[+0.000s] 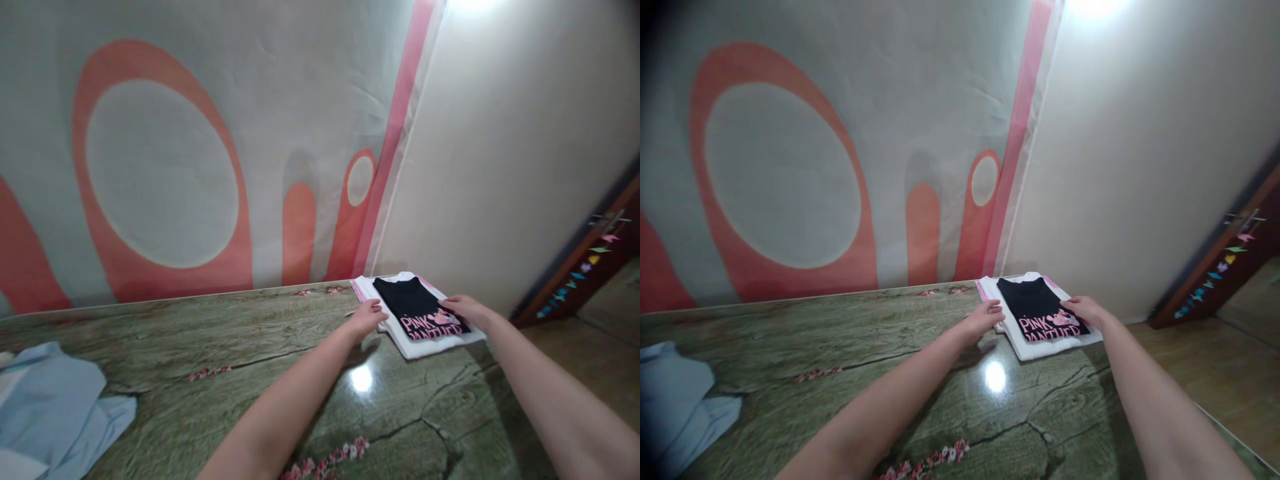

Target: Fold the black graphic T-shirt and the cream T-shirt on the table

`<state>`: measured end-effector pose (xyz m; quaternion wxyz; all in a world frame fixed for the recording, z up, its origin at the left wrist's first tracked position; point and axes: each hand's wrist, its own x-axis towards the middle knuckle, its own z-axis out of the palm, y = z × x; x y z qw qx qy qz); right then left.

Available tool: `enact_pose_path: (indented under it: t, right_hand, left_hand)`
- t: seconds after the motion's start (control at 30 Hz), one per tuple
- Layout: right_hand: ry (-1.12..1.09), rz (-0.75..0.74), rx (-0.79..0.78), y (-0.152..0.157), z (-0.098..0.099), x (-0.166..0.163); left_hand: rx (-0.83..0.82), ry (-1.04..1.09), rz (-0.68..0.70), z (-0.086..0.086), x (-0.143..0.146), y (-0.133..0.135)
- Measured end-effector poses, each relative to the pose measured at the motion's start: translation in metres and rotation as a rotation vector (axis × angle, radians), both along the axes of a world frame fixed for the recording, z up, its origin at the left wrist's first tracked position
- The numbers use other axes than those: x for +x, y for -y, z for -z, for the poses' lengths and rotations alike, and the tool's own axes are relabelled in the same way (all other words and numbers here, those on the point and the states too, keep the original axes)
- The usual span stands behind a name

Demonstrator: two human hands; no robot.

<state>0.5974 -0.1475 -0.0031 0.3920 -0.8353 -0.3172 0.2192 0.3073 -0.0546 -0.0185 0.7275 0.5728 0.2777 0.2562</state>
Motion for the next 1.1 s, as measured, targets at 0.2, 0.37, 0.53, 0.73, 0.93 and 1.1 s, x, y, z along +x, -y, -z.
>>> enact_pose_path:
  t: [0.2,0.37,0.53,0.73,0.93,1.1]
  right_hand:
    - [0.045,0.040,-0.027,-0.047,0.002,0.010]
    - [0.054,0.091,-0.010,-0.079,0.005,0.009]
    - [-0.062,0.020,0.023,-0.087,-0.003,0.009]
    - [-0.078,-0.176,0.307,-0.090,-0.012,0.018]
    - [0.431,-0.107,0.183,-0.095,0.006,-0.008]
    - [0.700,-0.365,-0.061,-0.079,0.040,-0.055]
  left_hand:
    - [0.946,-0.157,0.122,-0.002,-0.010,0.048]
    - [1.388,-0.288,0.249,0.007,-0.021,0.076]
    - [1.481,-0.339,0.281,0.010,-0.024,0.076]
    - [1.476,-0.358,0.290,0.008,-0.024,0.079]
    - [1.443,-0.289,0.228,0.009,-0.029,0.077]
    - [1.367,-0.295,0.214,0.010,-0.057,0.052]
